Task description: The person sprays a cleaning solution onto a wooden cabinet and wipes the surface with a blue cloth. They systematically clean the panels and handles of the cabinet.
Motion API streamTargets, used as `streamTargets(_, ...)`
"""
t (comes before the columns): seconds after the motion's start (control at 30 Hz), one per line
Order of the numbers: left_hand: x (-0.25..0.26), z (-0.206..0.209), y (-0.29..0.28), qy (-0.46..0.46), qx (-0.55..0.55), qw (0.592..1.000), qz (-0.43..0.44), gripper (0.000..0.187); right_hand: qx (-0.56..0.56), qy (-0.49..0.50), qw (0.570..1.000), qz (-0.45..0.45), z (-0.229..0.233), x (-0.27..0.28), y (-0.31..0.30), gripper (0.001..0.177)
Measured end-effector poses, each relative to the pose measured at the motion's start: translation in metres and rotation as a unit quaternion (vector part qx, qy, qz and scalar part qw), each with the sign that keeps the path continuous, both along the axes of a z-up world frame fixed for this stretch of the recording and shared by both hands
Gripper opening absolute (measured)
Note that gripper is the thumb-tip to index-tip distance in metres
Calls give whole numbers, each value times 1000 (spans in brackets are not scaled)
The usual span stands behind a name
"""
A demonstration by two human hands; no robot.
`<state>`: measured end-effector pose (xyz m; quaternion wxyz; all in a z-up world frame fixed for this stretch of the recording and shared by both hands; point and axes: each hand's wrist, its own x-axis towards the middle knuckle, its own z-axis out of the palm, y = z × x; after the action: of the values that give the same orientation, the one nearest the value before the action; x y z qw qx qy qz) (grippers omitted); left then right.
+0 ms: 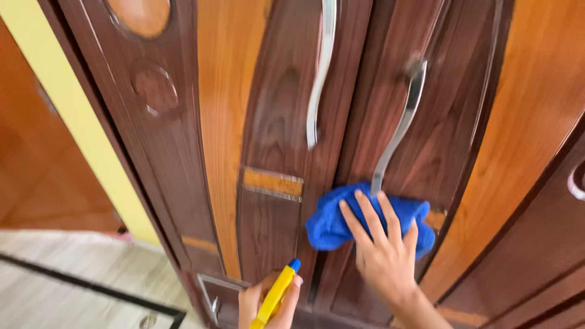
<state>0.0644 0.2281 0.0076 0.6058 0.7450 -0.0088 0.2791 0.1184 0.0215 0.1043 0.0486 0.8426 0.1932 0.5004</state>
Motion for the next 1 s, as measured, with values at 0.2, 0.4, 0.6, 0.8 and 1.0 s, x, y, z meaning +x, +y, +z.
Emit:
streamTargets(0.2,27,58,25,-80,6,997,0,19,214,94,969,78,-8,-26,21,77)
streamTargets(0.4,10,145,36,24,-28,999,-2,17,393,259,855,215,-10,8,6,74)
streamTargets(0.6,-4,194,24,-76,-107,991,-6,21,456,314,767,325,29,30,-5,70)
streamTargets(0.8,-24,244,33,-63,-175,982,-27,28,462,232,768,378,97,23,-10,67)
streamTargets(1.0,-39,313,50,-98,-129,985,-54,35,401,-2,843,359,186,-14,-5,64)
